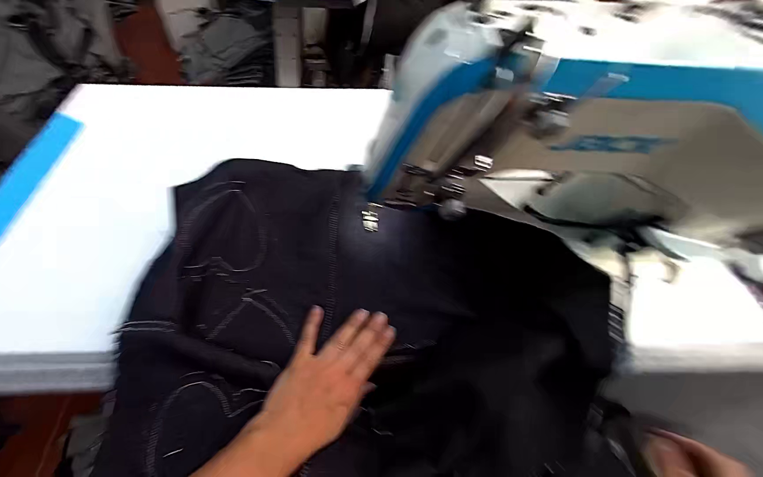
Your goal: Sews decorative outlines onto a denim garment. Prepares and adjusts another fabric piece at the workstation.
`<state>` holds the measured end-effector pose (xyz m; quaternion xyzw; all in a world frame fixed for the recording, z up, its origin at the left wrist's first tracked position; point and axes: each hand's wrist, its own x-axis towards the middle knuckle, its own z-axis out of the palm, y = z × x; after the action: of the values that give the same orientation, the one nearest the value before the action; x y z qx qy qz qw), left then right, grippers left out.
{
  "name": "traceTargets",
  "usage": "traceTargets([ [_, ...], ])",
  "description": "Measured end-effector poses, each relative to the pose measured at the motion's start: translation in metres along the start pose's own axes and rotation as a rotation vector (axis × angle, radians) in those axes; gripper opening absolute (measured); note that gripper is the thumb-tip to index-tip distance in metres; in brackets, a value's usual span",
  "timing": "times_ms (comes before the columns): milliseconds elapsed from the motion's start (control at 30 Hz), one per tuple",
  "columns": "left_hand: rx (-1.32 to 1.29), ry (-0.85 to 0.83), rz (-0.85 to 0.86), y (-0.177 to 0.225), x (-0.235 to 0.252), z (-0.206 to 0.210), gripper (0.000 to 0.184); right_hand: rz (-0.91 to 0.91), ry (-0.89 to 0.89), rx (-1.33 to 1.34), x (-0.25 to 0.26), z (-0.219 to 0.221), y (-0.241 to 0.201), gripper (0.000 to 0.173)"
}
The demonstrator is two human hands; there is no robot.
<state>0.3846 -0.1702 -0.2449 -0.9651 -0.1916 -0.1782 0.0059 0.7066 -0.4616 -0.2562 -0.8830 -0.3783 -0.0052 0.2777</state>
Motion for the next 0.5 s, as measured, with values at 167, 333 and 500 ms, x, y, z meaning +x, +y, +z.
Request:
traceTargets([
  [167,-0.054,-0.024,0.124,-0.011,0.000,-0.003,0.059,0.231,-0.146,-0.161,-0.119,0.069,0.053,0.054],
  [333,0.060,0.007,0.166,-0.015,0.002,-0.005,0.063,0.162,-0.145,-0.248,-0.120,0.072,0.061,0.043],
  [500,0.056,-0.017,0.162,-0.016,-0.003,-0.012,0.063,0.281,-0.307,-0.225,-0.106,0.051,0.053,0.027],
])
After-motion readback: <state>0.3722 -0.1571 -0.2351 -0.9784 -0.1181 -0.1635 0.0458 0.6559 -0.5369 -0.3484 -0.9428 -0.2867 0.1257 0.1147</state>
